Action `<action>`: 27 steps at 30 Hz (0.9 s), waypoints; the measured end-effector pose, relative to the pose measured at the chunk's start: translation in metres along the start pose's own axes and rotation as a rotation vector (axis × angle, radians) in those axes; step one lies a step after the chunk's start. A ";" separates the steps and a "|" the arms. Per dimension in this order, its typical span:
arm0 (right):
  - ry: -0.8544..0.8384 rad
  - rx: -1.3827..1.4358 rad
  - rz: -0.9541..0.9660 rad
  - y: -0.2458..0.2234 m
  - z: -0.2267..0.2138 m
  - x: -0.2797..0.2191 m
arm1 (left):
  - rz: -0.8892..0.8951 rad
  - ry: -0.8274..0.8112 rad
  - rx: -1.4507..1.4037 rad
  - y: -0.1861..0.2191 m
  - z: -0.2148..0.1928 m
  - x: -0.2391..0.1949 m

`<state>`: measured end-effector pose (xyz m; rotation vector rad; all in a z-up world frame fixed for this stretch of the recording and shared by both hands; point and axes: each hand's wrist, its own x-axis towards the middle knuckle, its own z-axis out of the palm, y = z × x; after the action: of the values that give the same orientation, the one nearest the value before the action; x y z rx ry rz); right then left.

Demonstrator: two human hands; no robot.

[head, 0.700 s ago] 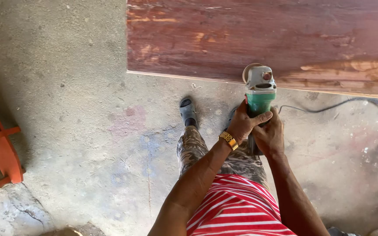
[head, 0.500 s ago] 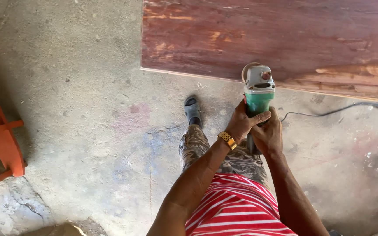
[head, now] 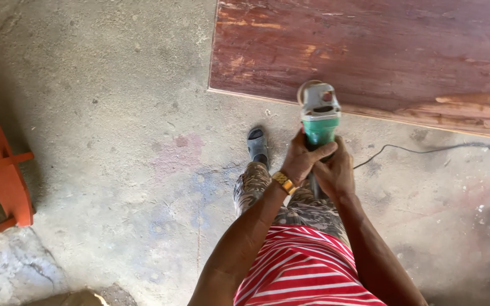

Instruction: Sanding a large wooden surface using a handheld power grinder.

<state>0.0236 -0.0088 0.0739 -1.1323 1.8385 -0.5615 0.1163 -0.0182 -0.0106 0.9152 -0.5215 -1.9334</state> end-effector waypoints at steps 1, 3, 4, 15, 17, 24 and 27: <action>0.010 -0.004 0.003 0.001 0.007 0.001 | -0.003 -0.010 -0.004 0.005 -0.005 -0.002; -0.092 0.103 0.090 0.005 0.017 0.003 | -0.053 0.101 0.114 0.013 -0.013 -0.005; -0.081 0.101 0.089 0.003 0.016 0.003 | -0.053 0.090 0.112 0.016 -0.013 -0.007; 0.054 -0.018 0.048 0.020 -0.042 -0.007 | -0.084 0.006 0.123 -0.019 0.042 0.005; 0.080 -0.035 0.036 0.031 -0.055 -0.009 | -0.086 -0.013 0.083 -0.033 0.055 0.007; 0.124 0.003 0.082 0.059 -0.098 -0.014 | -0.067 -0.043 0.188 -0.063 0.097 0.012; 0.155 -0.007 0.042 0.079 -0.113 -0.014 | -0.081 -0.052 0.193 -0.072 0.115 0.016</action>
<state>-0.1080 0.0341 0.0792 -1.0775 1.9937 -0.6339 -0.0169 0.0032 0.0084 1.0235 -0.7209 -2.0098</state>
